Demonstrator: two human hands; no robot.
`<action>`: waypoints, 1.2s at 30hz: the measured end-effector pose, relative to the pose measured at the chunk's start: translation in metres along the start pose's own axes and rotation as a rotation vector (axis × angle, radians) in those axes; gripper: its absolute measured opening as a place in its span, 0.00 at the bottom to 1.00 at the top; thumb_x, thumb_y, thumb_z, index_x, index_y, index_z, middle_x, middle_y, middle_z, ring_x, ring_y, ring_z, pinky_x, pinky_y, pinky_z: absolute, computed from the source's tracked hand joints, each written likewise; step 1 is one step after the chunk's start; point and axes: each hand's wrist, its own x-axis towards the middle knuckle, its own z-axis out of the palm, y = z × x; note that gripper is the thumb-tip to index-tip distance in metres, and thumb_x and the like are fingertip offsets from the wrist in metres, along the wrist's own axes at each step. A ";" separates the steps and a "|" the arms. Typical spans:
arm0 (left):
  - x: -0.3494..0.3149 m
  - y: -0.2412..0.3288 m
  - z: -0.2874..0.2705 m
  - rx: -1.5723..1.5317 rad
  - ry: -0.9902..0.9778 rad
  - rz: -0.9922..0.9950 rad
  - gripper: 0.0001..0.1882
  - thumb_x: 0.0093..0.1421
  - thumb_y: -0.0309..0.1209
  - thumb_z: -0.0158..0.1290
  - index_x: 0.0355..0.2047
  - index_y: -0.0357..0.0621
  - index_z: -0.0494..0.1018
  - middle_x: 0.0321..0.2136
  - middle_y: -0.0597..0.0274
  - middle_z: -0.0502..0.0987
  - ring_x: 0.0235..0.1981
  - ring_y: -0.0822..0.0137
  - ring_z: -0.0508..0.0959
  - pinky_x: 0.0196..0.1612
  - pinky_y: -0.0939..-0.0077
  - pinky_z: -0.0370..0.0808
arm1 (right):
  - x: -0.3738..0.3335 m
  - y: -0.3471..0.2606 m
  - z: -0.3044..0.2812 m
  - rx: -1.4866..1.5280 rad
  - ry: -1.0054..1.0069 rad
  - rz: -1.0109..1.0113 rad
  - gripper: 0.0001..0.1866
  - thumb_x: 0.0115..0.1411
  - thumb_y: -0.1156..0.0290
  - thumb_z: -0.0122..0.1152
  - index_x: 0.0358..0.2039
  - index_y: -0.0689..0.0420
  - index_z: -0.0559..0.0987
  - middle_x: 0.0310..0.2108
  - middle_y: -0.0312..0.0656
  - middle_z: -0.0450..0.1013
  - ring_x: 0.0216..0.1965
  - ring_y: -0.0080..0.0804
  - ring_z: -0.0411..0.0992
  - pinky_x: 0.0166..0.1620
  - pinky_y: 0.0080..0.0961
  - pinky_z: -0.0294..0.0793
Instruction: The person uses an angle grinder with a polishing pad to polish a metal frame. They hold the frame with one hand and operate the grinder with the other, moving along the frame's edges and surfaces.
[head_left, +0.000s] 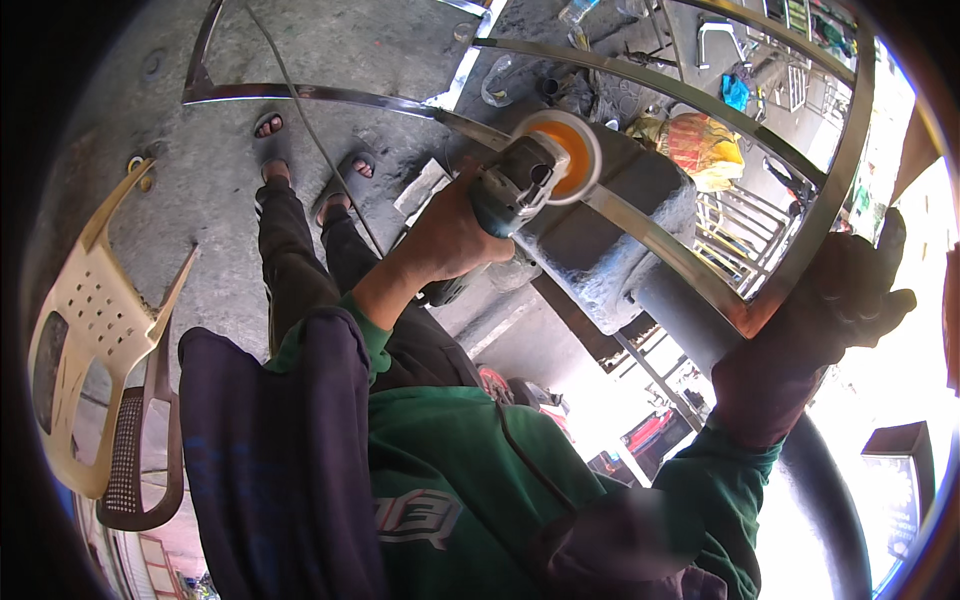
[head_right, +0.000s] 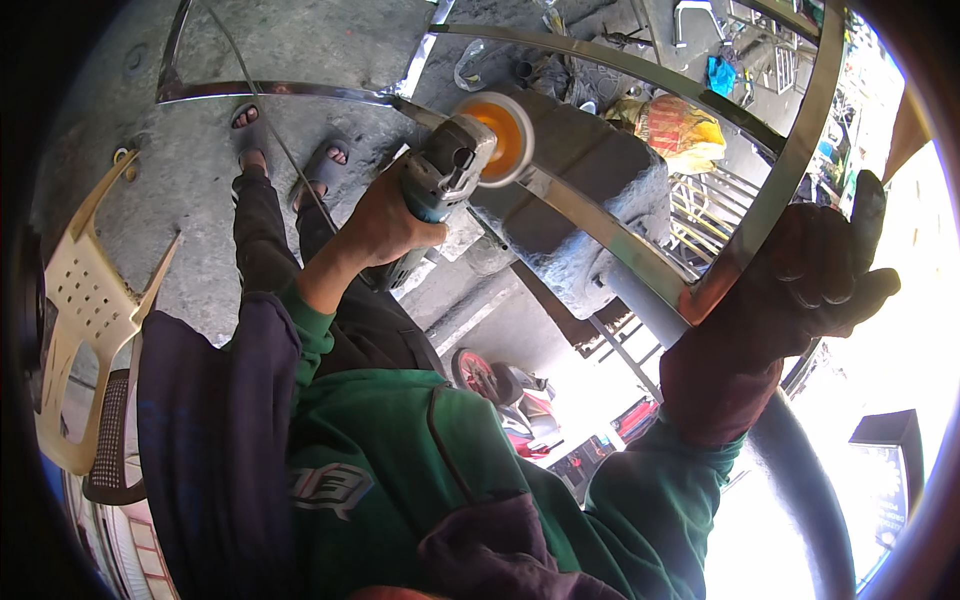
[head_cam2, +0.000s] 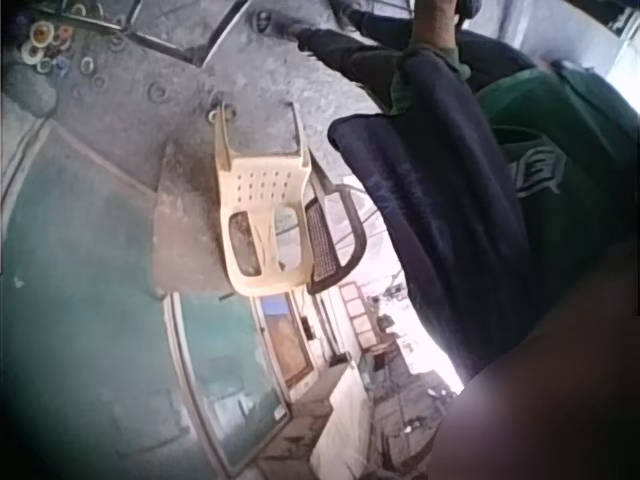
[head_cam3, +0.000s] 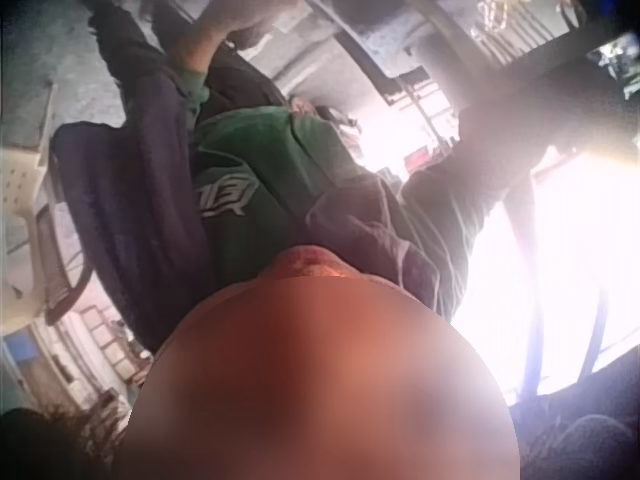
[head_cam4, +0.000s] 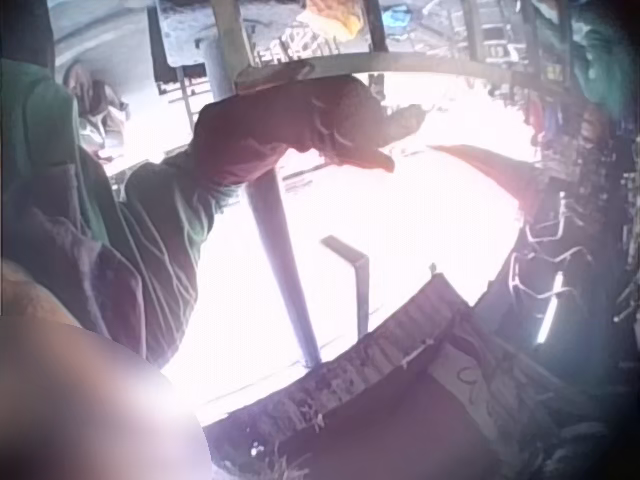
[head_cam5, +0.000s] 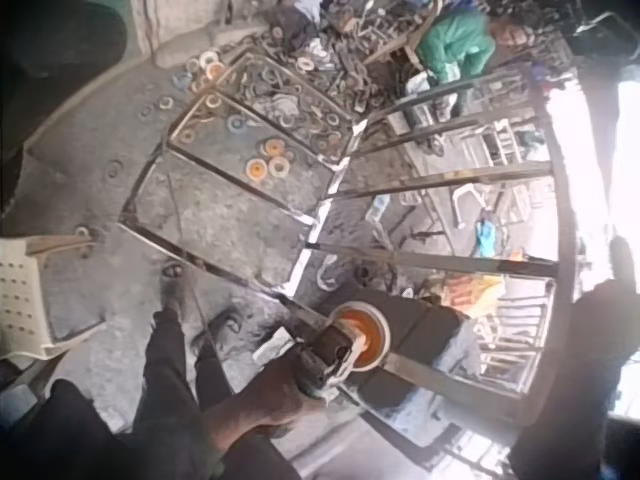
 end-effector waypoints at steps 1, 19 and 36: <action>0.001 0.005 0.000 0.028 -0.015 -0.007 0.42 0.43 0.31 0.69 0.60 0.34 0.67 0.50 0.44 0.80 0.53 0.47 0.81 0.59 0.62 0.76 | 0.001 0.000 -0.001 0.023 -0.025 0.007 0.43 0.73 0.41 0.50 0.69 0.70 0.63 0.19 0.22 0.61 0.21 0.11 0.59 0.28 0.14 0.60; 0.027 0.062 -0.035 -0.010 -0.320 -0.047 0.32 0.42 0.29 0.67 0.51 0.37 0.76 0.41 0.55 0.82 0.42 0.60 0.80 0.52 0.68 0.75 | 0.007 0.009 0.052 -0.257 0.419 -0.146 0.45 0.74 0.40 0.50 0.68 0.75 0.64 0.17 0.23 0.63 0.16 0.14 0.56 0.23 0.17 0.56; 0.020 0.016 -0.035 0.032 -0.358 -0.022 0.39 0.44 0.28 0.69 0.58 0.38 0.67 0.48 0.52 0.80 0.51 0.56 0.81 0.58 0.64 0.75 | 0.011 0.006 0.018 0.286 0.068 0.005 0.42 0.74 0.46 0.56 0.66 0.77 0.64 0.14 0.26 0.61 0.15 0.12 0.56 0.18 0.13 0.51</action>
